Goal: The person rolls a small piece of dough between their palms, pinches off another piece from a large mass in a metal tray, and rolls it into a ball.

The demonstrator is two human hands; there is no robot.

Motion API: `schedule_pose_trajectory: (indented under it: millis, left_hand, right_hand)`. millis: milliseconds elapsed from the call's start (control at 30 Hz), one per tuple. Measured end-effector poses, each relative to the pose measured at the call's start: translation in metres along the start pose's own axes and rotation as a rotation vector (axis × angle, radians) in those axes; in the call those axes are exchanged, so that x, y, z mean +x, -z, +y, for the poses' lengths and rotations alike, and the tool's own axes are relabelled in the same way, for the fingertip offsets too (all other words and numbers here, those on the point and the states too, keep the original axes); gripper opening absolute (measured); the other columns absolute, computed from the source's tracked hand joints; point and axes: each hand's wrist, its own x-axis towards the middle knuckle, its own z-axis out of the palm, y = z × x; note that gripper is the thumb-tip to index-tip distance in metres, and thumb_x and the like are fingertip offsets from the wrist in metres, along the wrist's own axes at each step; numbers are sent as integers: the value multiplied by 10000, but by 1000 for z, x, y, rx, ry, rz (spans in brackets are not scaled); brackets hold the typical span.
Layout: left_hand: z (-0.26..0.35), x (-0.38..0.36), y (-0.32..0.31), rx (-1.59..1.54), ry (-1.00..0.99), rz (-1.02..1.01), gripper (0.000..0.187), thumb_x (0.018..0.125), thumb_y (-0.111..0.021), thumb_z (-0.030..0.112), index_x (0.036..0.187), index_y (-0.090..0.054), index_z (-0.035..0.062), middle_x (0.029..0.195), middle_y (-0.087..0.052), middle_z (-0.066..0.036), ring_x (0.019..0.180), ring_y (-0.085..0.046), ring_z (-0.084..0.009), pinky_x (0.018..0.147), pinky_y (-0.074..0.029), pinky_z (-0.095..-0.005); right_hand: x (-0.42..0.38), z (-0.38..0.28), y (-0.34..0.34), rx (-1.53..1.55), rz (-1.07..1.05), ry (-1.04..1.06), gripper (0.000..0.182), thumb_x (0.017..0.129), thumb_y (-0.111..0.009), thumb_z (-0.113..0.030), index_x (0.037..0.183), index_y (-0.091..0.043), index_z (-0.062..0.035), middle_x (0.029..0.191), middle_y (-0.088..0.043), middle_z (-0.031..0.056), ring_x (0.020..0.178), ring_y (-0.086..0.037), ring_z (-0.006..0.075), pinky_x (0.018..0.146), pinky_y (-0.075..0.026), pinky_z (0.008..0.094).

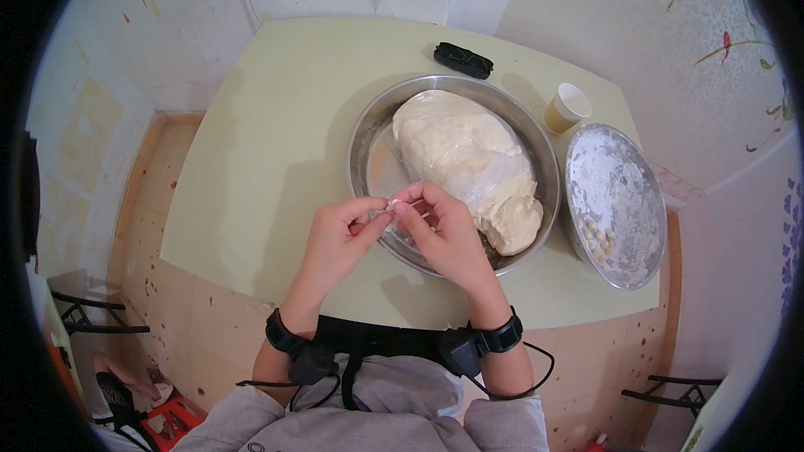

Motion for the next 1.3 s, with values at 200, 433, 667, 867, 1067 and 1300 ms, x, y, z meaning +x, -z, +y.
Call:
schedule_pose_trajectory:
  millis: [200, 433, 667, 867, 1067, 1300]
  left_hand:
    - [-4, 0, -1, 193, -22, 100, 120, 813, -664, 115, 874, -659, 12, 474, -337, -12, 440, -313, -73, 422, -268, -263]
    - [-4, 1, -5, 224, -43, 177, 107, 762, -698, 96, 828, -667, 18, 461, -353, -14, 421, -327, -91, 422, -280, -266]
    - [-8, 1, -2, 271, -61, 177, 109, 767, -684, 125, 845, -693, 51, 573, -520, -89, 501, -482, -193, 472, -370, -331]
    - [-1, 1, 1, 302, -45, 156, 118, 795, -672, 99, 870, -684, 9, 511, -469, -56, 447, -412, -117, 452, -343, -256]
    - [2, -1, 1, 27, 115, 96, 136, 866, -596, 114, 838, -657, -4, 548, -460, -1, 511, -427, -76, 490, -333, -227]
    - [2, -14, 13, -1457, 387, -165, 329, 955, -418, 217, 1159, -531, -15, 810, -526, -11, 754, -491, -112, 697, -391, -239]
  right_hand:
    - [0, -3, 9, 101, 146, 21, 122, 897, -567, -87, 990, -586, -11, 844, -600, 8, 725, -539, 57, 640, -438, 202]
    - [-4, 0, 9, 18, 140, 35, 126, 867, -617, -87, 966, -596, -13, 800, -598, 1, 721, -547, 53, 634, -445, 202]
    - [-4, 7, 5, -26, 142, 11, 114, 859, -624, -95, 946, -608, -24, 747, -598, 4, 653, -549, 54, 568, -436, 199]
    - [-6, 5, 4, -38, 138, -54, 111, 857, -625, -100, 933, -611, -21, 760, -613, 13, 667, -562, 57, 582, -446, 206]
    - [-9, 3, -2, -96, 50, 15, 96, 854, -619, -87, 918, -613, -16, 782, -632, 14, 708, -574, 68, 659, -471, 226]
    - [-28, -31, -16, -117, 88, 291, 142, 786, -673, -32, 923, -655, -62, 949, -594, 54, 848, -579, 128, 666, -470, 238]
